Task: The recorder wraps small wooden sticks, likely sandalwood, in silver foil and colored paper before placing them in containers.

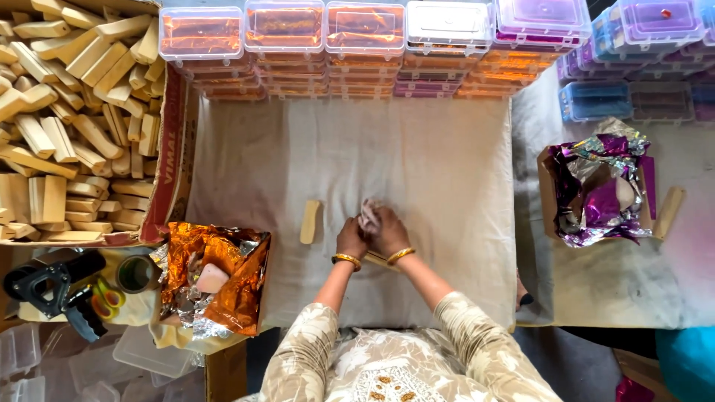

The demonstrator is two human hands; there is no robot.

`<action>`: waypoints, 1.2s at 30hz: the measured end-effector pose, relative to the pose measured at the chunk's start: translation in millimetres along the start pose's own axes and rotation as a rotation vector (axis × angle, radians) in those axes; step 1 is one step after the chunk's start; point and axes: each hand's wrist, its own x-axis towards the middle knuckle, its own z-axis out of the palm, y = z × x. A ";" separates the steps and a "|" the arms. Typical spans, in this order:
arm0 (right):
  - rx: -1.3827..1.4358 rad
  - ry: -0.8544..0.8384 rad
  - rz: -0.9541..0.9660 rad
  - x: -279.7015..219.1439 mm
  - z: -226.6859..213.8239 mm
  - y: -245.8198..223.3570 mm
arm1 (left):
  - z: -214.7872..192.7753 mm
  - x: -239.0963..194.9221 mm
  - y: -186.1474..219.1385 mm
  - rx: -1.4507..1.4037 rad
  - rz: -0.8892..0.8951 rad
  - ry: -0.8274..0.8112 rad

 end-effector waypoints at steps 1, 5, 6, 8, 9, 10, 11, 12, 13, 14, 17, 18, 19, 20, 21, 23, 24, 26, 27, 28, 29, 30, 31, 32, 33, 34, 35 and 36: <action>-0.055 -0.058 0.044 -4.0 -2.2 -11.8 | 9.1 3.5 -15.0 -0.006 0.046 -0.007; -0.028 -0.086 0.005 9.4 -23.8 -42.6 | 9.5 7.8 -29.3 -0.040 0.128 -0.041; -0.026 -0.086 0.008 13.7 -14.8 -26.6 | 1.0 4.8 -18.7 -0.038 0.128 -0.045; -0.069 -0.081 0.177 25.5 2.3 4.7 | -16.5 1.7 4.4 -0.051 0.093 -0.101; -0.068 -0.078 0.175 27.6 0.1 3.6 | -16.4 2.9 5.2 -0.049 0.096 -0.100; -0.035 -0.042 0.190 28.3 -1.9 2.7 | -15.9 2.5 5.5 -0.055 0.073 -0.109; -0.003 -0.006 0.205 29.1 -3.5 1.8 | -15.4 2.3 5.5 -0.062 0.049 -0.118; -0.003 -0.007 0.208 22.0 3.0 5.4 | -15.9 0.7 5.7 -0.062 0.048 -0.121; -0.016 -0.054 0.223 14.8 9.6 8.9 | -16.6 -0.8 5.8 -0.074 0.029 -0.099; -0.034 -0.100 0.237 9.3 13.4 14.1 | -15.0 -0.8 8.3 -0.090 0.013 -0.076; 0.012 -0.258 0.215 -4.6 -24.5 -20.1 | -10.4 -2.8 8.5 -0.102 -0.034 -0.061; 0.009 -0.252 0.212 -6.2 -35.3 -21.0 | -13.7 -0.7 11.9 -0.104 -0.028 -0.060; 0.013 -0.319 0.190 -7.9 -46.2 -21.8 | -16.9 1.4 15.5 -0.083 -0.048 -0.094; 0.017 -0.389 0.166 -9.9 -57.2 -22.3 | -19.7 2.8 19.1 -0.061 -0.070 -0.126; 0.014 -0.385 0.163 -10.2 -61.0 -10.0 | -27.8 4.9 26.1 -0.063 -0.066 -0.124; -0.006 -0.076 0.117 -17.2 -68.0 14.6 | -43.1 4.5 38.3 -0.043 0.046 -0.166; -0.008 -0.071 0.123 -19.2 -78.2 13.4 | -48.6 8.8 41.4 -0.043 0.051 -0.172; -0.133 0.166 0.105 -22.8 -97.0 10.0 | -60.8 17.6 46.7 0.090 0.343 -0.164; -0.133 0.169 0.108 -27.6 -99.7 9.4 | -60.3 23.8 44.7 0.091 0.346 -0.168; -0.166 0.182 0.124 -30.8 -101.9 8.6 | -60.6 30.4 42.5 0.287 0.481 -0.167; -0.198 0.195 0.141 -34.4 -103.9 7.2 | -61.4 36.8 40.0 0.484 0.614 -0.164; -0.200 0.197 0.137 -38.8 -98.8 10.1 | -52.1 42.6 30.0 0.483 0.616 -0.160; -0.222 0.098 0.159 -43.2 -93.4 12.7 | -43.2 48.6 19.8 0.545 0.667 -0.155; -0.245 -0.001 0.181 -48.1 -88.1 15.6 | -33.9 54.1 9.6 0.607 0.717 -0.150; -0.247 0.001 0.178 -48.8 -87.9 10.0 | -33.7 51.4 12.9 0.606 0.718 -0.146; -0.199 0.004 0.208 -49.1 -87.2 4.4 | -34.1 48.9 15.7 0.541 0.635 -0.175; -0.151 0.007 0.237 -49.1 -86.4 -1.2 | -34.5 46.7 18.5 0.477 0.552 -0.203; -0.150 0.004 0.234 -47.9 -79.4 1.2 | -29.4 40.8 18.7 0.477 0.549 -0.200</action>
